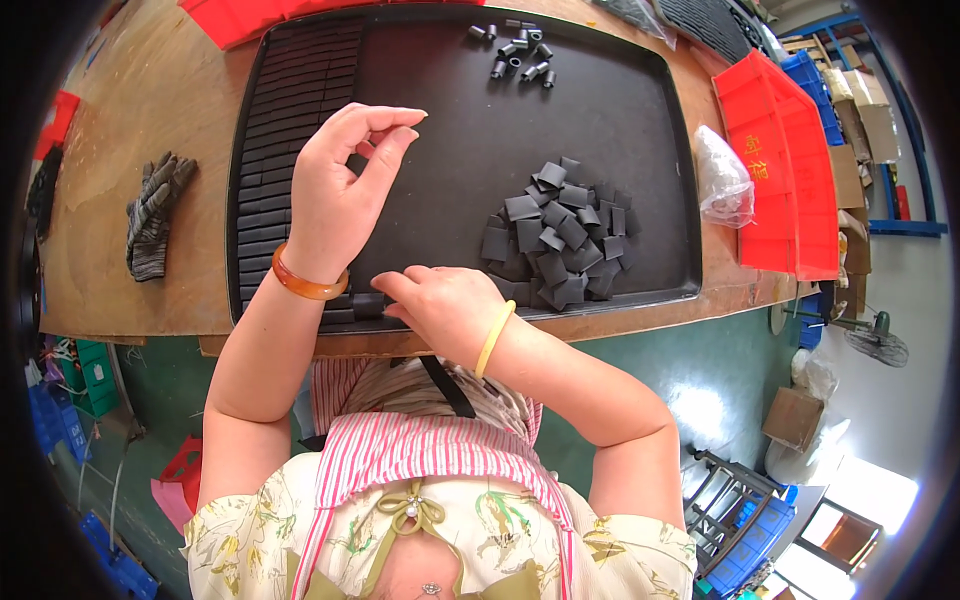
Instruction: The person assembles small black plastic components by hand at a workbench.
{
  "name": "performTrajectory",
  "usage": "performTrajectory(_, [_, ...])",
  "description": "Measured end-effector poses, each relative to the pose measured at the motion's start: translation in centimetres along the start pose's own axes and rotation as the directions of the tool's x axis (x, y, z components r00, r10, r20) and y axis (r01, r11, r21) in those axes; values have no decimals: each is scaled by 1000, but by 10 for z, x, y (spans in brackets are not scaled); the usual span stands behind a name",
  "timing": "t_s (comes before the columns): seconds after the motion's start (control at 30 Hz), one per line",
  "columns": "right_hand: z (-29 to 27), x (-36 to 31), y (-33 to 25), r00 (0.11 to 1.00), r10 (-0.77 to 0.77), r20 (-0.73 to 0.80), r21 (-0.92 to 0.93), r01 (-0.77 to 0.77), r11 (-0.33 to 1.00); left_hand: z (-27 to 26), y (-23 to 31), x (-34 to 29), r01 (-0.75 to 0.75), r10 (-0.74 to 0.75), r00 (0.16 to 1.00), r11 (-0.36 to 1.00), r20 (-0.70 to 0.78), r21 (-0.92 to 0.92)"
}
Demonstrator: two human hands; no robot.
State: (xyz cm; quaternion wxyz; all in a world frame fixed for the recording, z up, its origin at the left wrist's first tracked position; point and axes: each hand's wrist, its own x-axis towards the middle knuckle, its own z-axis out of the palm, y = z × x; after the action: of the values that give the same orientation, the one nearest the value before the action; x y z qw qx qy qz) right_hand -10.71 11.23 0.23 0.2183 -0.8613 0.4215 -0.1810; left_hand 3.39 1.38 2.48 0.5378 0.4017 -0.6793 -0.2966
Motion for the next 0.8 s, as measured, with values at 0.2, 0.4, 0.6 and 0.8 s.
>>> performTrajectory(0.2, [5, 5, 1, 996, -70, 55, -50, 72, 996, 2, -1, 0, -18, 17, 1000, 1000, 13, 10])
performTrajectory(0.4, [-10, 0, 7, 994, -37, 107, 16, 35, 999, 3, 1, 0, 6, -6, 1000, 1000, 31, 11])
performTrajectory(0.6, [-72, -29, 31, 946, 321, 44, -133, -313, 940, 2, 3, -2, 12, -12, 998, 1000, 54, 4])
performTrajectory(0.8, [-58, -49, 28, 898, 436, 59, -187, -419, 889, 8, 4, -6, -119, 108, 983, 991, 149, 67])
